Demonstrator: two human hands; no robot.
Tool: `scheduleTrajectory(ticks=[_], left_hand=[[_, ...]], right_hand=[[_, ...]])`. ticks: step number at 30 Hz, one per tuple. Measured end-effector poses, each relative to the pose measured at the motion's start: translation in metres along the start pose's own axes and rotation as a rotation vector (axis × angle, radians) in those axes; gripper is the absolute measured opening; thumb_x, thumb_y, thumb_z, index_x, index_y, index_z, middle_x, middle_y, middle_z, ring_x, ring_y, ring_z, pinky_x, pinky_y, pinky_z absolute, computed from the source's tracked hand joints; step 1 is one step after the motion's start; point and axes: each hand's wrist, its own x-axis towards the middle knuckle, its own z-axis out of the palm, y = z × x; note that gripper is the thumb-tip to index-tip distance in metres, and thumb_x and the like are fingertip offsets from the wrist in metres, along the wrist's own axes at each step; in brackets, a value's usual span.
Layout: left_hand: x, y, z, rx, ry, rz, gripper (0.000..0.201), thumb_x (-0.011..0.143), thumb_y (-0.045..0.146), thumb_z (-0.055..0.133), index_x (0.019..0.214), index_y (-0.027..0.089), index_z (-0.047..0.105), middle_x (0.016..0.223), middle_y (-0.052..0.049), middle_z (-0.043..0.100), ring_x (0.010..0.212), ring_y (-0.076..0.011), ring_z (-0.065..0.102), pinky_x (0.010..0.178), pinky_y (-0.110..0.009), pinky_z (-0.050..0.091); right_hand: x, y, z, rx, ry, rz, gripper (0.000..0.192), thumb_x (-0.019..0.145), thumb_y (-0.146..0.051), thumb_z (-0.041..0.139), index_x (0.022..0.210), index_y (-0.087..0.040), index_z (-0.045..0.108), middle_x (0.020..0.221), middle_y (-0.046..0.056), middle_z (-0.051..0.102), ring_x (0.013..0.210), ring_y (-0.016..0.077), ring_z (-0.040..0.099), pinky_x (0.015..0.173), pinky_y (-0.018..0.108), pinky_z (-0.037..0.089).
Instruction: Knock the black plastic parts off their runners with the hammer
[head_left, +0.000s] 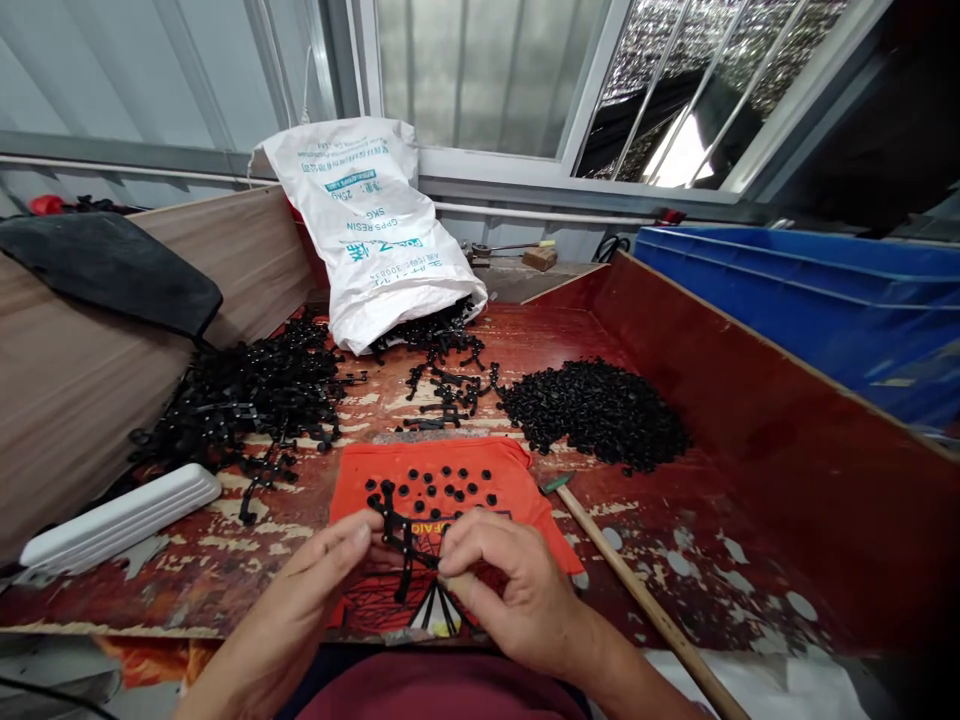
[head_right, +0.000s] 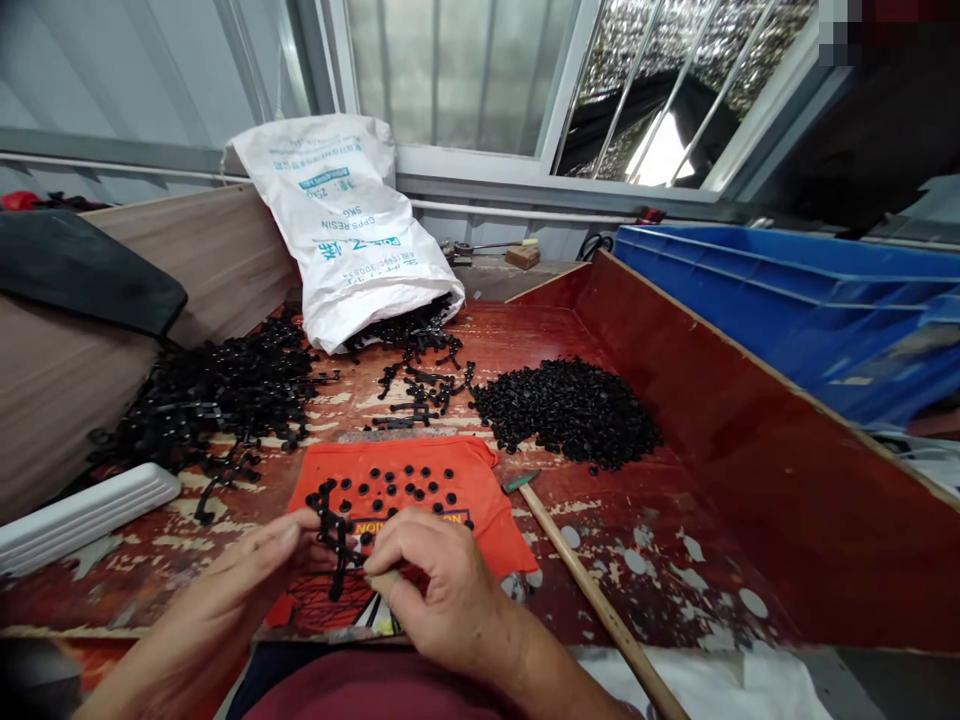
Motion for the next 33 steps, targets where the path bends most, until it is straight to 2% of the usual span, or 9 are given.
scheduleTrajectory(ticks=[4,8,11,14,16,20,24,29,33], left_hand=[[0.001,0.004,0.024,-0.163,-0.08,-0.028,0.016,0.079,0.032,0.079,0.087,0.018,0.072,0.087,-0.003,0.072,0.075,-0.0133,0.065,0.076,-0.023,0.052],[-0.002,0.005,0.035,-0.229,0.006,-0.051,0.025,0.074,0.034,0.082,0.085,0.02,0.066,0.083,-0.001,0.069,0.07,-0.0133,0.063,0.07,-0.024,0.053],[-0.006,0.009,0.023,-0.135,0.131,-0.018,0.03,0.073,0.041,0.081,0.084,0.021,0.062,0.07,0.003,0.064,0.058,-0.0109,0.056,0.06,-0.021,0.049],[-0.009,0.015,0.002,0.093,0.198,0.024,0.031,0.074,0.047,0.078,0.081,0.021,0.062,0.054,0.007,0.05,0.046,-0.0082,0.041,0.047,-0.017,0.037],[-0.009,0.015,-0.004,0.233,0.139,0.005,0.032,0.074,0.049,0.076,0.08,0.021,0.062,0.052,0.007,0.048,0.045,-0.008,0.037,0.043,-0.017,0.031],[-0.007,0.001,0.017,0.409,-0.091,-0.011,0.036,0.083,0.054,0.064,0.076,0.02,0.057,0.054,0.006,0.048,0.047,-0.008,0.035,0.044,-0.018,0.026],[-0.007,-0.011,0.039,0.569,-0.112,0.187,0.024,0.082,0.043,0.066,0.08,0.022,0.054,0.068,0.004,0.053,0.064,-0.0124,0.051,0.059,-0.02,0.041],[-0.009,-0.004,0.032,0.919,-0.07,0.44,0.013,0.081,0.032,0.064,0.082,0.024,0.053,0.068,0.003,0.054,0.063,-0.0158,0.052,0.058,-0.024,0.041],[-0.008,0.006,0.014,1.011,0.26,0.656,0.024,0.075,0.043,0.071,0.085,0.024,0.059,0.095,-0.005,0.065,0.091,-0.0248,0.059,0.084,-0.033,0.045]], right_hand=[[-0.014,0.011,0.019,-0.081,-0.06,-0.07,0.02,0.082,-0.003,0.052,0.085,-0.02,0.062,0.081,0.004,0.064,0.075,0.0147,0.061,0.069,0.024,0.05],[-0.022,0.013,0.025,-0.146,-0.177,-0.093,0.019,0.087,-0.007,0.054,0.094,-0.019,0.066,0.085,0.005,0.068,0.078,0.0154,0.063,0.073,0.024,0.052],[-0.031,0.015,0.0,-0.205,-0.213,-0.058,0.029,0.091,-0.017,0.063,0.119,-0.02,0.065,0.104,0.008,0.072,0.095,0.0189,0.067,0.087,0.029,0.052],[-0.04,0.019,-0.038,-0.343,0.057,0.155,0.024,0.093,-0.015,0.059,0.114,-0.023,0.067,0.101,0.006,0.073,0.093,0.0188,0.068,0.084,0.03,0.053],[-0.039,0.018,-0.052,-0.449,0.192,0.222,0.016,0.095,-0.016,0.056,0.101,-0.022,0.07,0.091,0.005,0.071,0.085,0.0183,0.066,0.077,0.029,0.051],[-0.016,0.007,-0.032,-0.237,-0.008,0.306,0.023,0.098,-0.018,0.051,0.109,-0.022,0.071,0.096,0.004,0.071,0.089,0.0166,0.065,0.08,0.027,0.049],[0.006,0.007,0.005,0.152,-0.138,0.479,0.022,0.098,-0.027,0.053,0.103,-0.019,0.074,0.088,0.003,0.071,0.079,0.0151,0.065,0.073,0.025,0.05],[-0.001,0.017,0.017,0.514,-0.173,0.714,0.022,0.091,-0.036,0.065,0.092,-0.015,0.073,0.071,0.0,0.066,0.062,0.0123,0.063,0.062,0.023,0.049],[-0.005,0.014,0.012,0.419,-0.04,0.637,0.016,0.089,-0.031,0.067,0.091,-0.018,0.074,0.082,0.002,0.071,0.074,0.0152,0.065,0.071,0.026,0.051]])
